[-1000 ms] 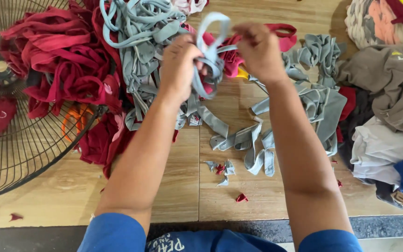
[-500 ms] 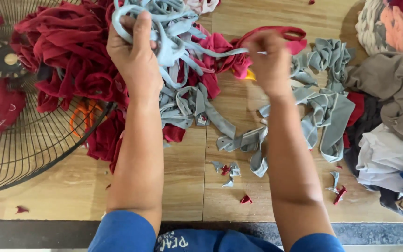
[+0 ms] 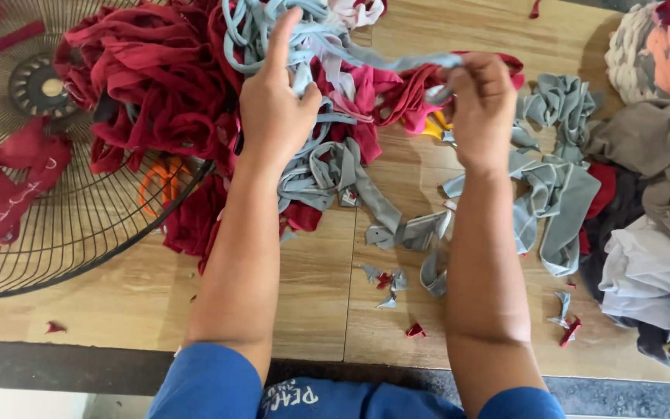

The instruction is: Cut long gray fabric strips into smaller segments using scissors on a workbench surrounded by textile remnants.

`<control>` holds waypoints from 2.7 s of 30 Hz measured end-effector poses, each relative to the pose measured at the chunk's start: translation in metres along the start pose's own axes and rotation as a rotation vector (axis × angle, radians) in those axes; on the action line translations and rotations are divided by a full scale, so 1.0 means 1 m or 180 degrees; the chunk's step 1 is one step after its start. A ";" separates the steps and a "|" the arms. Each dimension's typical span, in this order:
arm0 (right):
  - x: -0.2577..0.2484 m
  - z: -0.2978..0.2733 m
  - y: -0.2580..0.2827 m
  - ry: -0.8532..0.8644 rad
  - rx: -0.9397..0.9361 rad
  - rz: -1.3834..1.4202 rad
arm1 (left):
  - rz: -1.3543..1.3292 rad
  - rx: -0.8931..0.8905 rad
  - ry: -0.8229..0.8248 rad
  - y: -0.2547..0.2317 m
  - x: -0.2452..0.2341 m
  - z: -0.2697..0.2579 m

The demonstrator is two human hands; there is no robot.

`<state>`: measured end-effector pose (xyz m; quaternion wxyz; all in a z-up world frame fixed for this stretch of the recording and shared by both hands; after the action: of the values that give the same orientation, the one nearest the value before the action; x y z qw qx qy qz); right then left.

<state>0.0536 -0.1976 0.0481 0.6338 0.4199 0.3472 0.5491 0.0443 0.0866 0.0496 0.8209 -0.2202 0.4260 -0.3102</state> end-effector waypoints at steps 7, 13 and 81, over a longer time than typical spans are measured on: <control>-0.019 -0.019 0.059 0.0452 0.0512 0.0130 | 0.0012 0.1064 0.0448 -0.026 0.075 -0.020; -0.069 -0.016 0.076 0.1066 -0.0311 0.1732 | -0.0010 0.1149 0.0334 -0.066 0.056 -0.027; -0.113 0.017 -0.052 -0.0366 0.1290 0.0198 | -0.1781 -0.0209 0.1554 -0.034 0.090 -0.028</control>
<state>0.0725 -0.3144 0.0049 0.5379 0.5799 0.4006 0.4625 0.0498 -0.0031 0.0057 0.5711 -0.2739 0.5423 -0.5521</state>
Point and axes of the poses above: each hand's wrist, its own z-axis towards the middle knuckle, its own x-axis out of the palm, y = z × x, the point moved 7 cm from there along z, towards the middle knuckle, and after that the axes turned 3 degrees about -y, right-handed, at the moved point
